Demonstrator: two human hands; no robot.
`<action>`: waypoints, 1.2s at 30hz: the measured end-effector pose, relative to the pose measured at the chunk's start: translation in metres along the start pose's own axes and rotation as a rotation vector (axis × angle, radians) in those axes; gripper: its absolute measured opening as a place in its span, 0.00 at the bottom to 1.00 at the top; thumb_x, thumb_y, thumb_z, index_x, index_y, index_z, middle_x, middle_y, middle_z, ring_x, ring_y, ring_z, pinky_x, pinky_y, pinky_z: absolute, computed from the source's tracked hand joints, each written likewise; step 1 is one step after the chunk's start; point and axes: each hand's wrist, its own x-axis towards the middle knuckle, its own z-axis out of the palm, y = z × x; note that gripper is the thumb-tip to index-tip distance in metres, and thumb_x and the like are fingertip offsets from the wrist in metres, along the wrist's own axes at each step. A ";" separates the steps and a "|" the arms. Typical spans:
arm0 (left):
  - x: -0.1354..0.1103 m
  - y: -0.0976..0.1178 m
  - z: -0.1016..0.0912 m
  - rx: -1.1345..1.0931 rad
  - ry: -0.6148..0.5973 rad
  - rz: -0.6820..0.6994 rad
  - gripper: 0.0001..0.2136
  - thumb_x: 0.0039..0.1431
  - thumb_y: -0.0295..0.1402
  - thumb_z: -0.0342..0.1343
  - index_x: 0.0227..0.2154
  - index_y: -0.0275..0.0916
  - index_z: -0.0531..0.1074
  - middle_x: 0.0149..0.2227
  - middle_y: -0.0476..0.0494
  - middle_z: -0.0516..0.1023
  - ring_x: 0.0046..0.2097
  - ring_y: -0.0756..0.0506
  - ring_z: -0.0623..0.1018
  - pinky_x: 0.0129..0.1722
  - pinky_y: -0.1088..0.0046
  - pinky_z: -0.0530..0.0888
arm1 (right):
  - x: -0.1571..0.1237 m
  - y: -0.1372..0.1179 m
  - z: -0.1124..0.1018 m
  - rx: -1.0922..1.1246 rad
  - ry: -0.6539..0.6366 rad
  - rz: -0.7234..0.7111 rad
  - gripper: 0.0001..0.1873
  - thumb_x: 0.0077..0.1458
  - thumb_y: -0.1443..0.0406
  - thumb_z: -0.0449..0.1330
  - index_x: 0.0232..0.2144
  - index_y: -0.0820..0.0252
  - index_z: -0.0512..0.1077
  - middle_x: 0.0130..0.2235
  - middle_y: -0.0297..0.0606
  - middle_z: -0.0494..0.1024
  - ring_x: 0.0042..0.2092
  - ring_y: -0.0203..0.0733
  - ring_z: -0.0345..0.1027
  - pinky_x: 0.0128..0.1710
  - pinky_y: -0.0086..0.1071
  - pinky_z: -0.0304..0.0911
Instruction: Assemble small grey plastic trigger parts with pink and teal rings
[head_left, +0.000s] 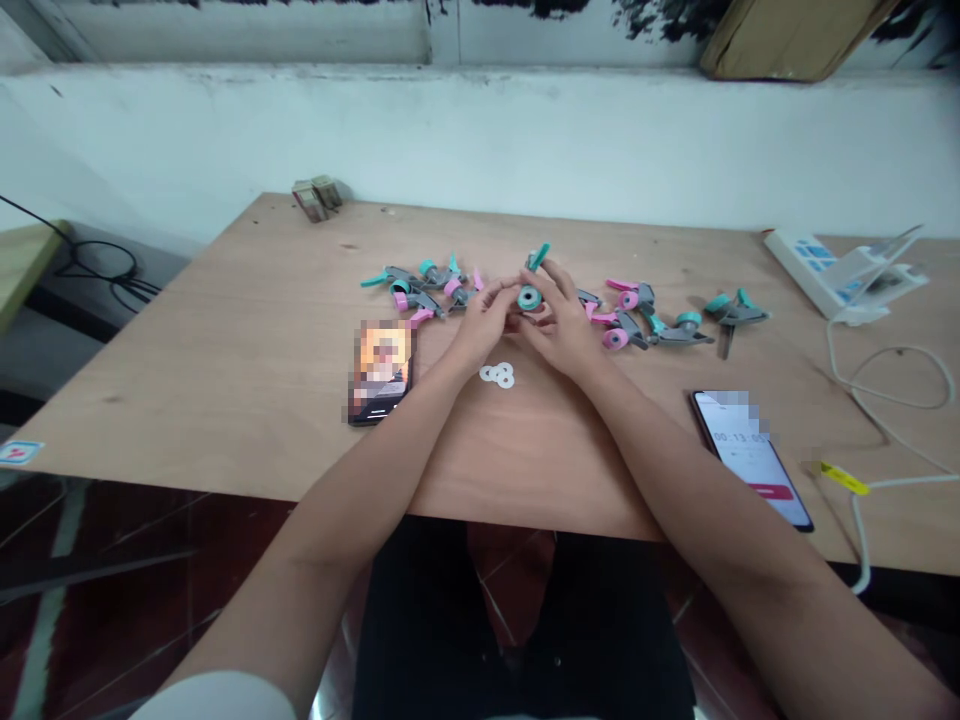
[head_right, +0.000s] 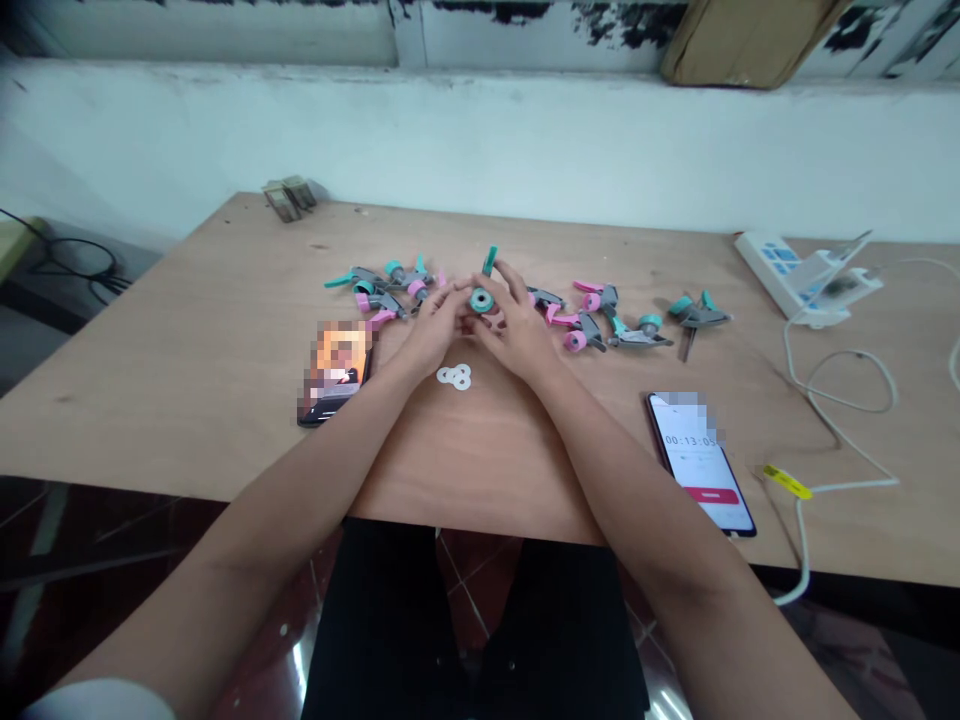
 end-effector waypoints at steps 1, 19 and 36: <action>0.000 0.001 0.000 -0.026 -0.035 -0.036 0.12 0.72 0.38 0.53 0.50 0.40 0.78 0.41 0.43 0.83 0.41 0.45 0.84 0.42 0.67 0.82 | 0.000 -0.002 -0.001 -0.026 -0.012 -0.008 0.26 0.67 0.54 0.58 0.65 0.49 0.68 0.72 0.48 0.62 0.69 0.58 0.63 0.62 0.52 0.69; 0.008 -0.015 -0.041 0.925 0.330 0.264 0.21 0.63 0.40 0.62 0.57 0.43 0.74 0.67 0.29 0.69 0.74 0.22 0.54 0.69 0.25 0.39 | 0.002 0.020 -0.009 -0.330 0.158 0.263 0.15 0.65 0.70 0.54 0.46 0.56 0.80 0.59 0.52 0.77 0.61 0.62 0.65 0.64 0.64 0.54; 0.006 0.004 -0.032 0.692 0.216 0.338 0.18 0.66 0.30 0.58 0.58 0.45 0.71 0.62 0.34 0.72 0.61 0.36 0.74 0.65 0.55 0.70 | 0.001 -0.019 -0.005 0.273 -0.602 0.180 0.19 0.52 0.47 0.72 0.30 0.56 0.79 0.31 0.34 0.81 0.30 0.37 0.70 0.29 0.31 0.60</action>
